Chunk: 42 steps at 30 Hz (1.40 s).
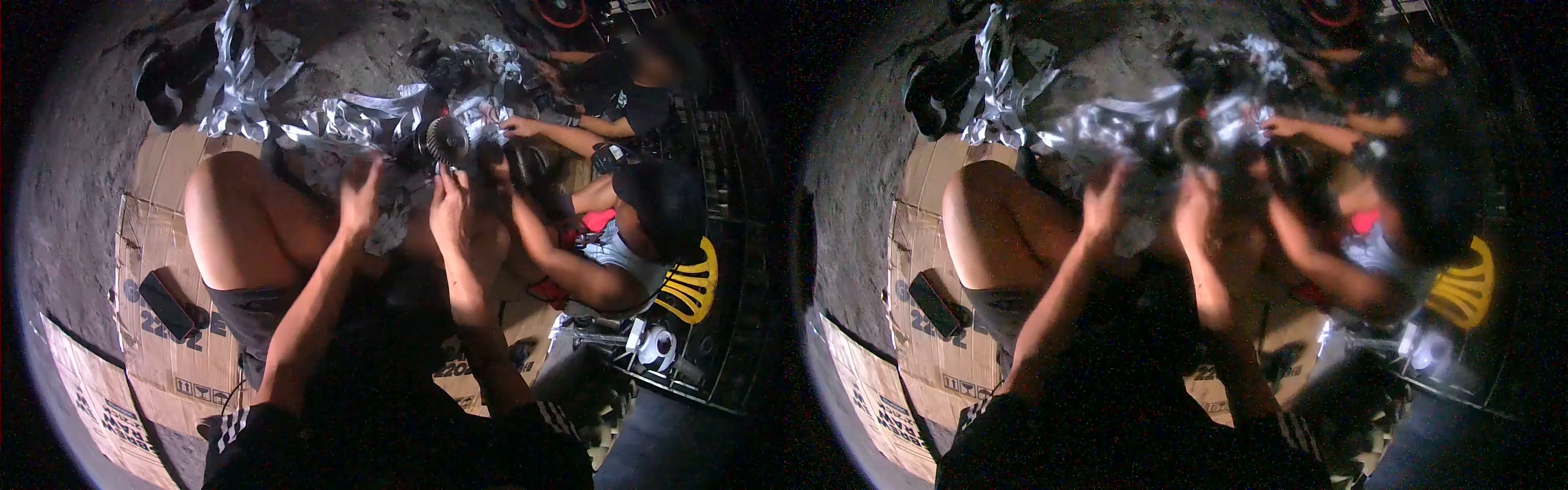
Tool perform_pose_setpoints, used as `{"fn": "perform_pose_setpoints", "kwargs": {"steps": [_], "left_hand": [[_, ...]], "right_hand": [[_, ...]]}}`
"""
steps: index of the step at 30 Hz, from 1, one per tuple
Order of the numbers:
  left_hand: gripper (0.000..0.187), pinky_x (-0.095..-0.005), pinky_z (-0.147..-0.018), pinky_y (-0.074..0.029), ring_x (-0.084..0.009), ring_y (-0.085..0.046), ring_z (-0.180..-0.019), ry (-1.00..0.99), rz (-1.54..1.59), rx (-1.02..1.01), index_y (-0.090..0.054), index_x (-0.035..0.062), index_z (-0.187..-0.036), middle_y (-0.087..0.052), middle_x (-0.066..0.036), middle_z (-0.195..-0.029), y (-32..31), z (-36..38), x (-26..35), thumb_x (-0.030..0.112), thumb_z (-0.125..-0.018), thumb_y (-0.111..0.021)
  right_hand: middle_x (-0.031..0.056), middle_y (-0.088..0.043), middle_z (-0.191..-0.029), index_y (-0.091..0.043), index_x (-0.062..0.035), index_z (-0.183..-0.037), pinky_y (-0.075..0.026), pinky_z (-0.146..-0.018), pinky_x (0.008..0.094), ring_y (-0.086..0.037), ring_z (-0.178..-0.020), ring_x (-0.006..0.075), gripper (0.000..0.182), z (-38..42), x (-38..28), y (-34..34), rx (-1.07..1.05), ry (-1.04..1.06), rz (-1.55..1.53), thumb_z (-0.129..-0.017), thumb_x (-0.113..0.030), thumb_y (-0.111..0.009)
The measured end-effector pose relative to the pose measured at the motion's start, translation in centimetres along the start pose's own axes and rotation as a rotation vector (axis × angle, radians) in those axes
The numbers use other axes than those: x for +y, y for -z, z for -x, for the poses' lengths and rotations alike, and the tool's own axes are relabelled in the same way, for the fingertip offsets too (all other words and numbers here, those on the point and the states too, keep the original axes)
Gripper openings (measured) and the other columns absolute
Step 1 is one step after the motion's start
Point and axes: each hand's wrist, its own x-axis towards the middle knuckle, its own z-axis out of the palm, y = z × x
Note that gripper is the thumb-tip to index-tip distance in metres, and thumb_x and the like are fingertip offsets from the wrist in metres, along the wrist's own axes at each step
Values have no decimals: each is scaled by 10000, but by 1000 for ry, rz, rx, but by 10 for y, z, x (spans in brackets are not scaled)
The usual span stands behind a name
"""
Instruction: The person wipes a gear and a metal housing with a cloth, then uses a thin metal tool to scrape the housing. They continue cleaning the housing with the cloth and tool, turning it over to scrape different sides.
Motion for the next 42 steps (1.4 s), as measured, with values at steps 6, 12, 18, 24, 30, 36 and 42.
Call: {"fn": "perform_pose_setpoints", "kwargs": {"steps": [6, 12, 18, 24, 30, 36, 42], "left_hand": [[412, -354, -951, -459, -205, -553, -1117, 223, -47, -232, -544, 19, -1296, -587, -105, -1246, 11, 58, -58, 222, -955, -653], [287, -282, -628, -487, -120, -586, -789, 183, 140, -208, -650, 78, -1156, -646, -9, -945, 4, 40, -97, 307, -984, -623], [263, -308, -662, -507, -145, -598, -821, 175, -162, -283, -612, 60, -1191, -652, -45, -968, -16, 22, -131, 225, -988, -612], [285, -387, -932, -492, -246, -585, -1040, -111, -227, -245, -568, 23, -1244, -626, -121, -1178, -15, 20, -141, 140, -986, -590], [268, -411, -897, -492, -315, -643, -1008, -141, -99, -156, -660, 34, -1150, -666, -209, -1056, -21, 25, -51, 114, -894, -654], [171, -456, -752, -541, -418, -658, -837, -246, -457, -142, -732, 22, -968, -681, -214, -937, -53, -5, 0, 105, -871, -619], [182, -469, -694, -541, -396, -664, -814, -412, -671, -126, -706, 71, -1004, -662, -186, -869, -65, -8, -13, 104, -840, -634]], "right_hand": [[151, -693, -851, -722, -11, -1013, -511, -771, 388, -667, -828, 346, 157, -2, 29, -34, 284, -145, -456, -905, -116, -678], [129, -701, -920, -722, -63, -994, -517, -739, 389, -673, -849, 325, 131, -9, 10, -12, 246, 24, -7, -917, -142, -652], [99, -701, -916, -718, -86, -997, -525, -658, 415, -676, -778, 341, 133, -18, 15, -15, 70, 196, 158, -919, -164, -642], [117, -654, -883, -659, -109, -1006, -513, -636, 462, -645, -769, 357, 121, -24, -4, -21, -7, 183, 277, -919, -165, -596], [139, -706, -1014, -717, -100, -1073, -534, -749, 457, -675, -868, 381, 206, -22, -36, -6, -150, 32, 446, -940, -181, -581], [230, -657, -1130, -671, -10, -1172, -494, -895, 445, -621, -1027, 425, 296, -21, -6, 6, -154, 110, 11, -897, -61, -576], [259, -652, -1193, -636, 69, -1195, -473, -1006, 393, -626, -1148, 339, 326, -8, 22, -3, -132, -157, -128, -885, -3, -567]]}}
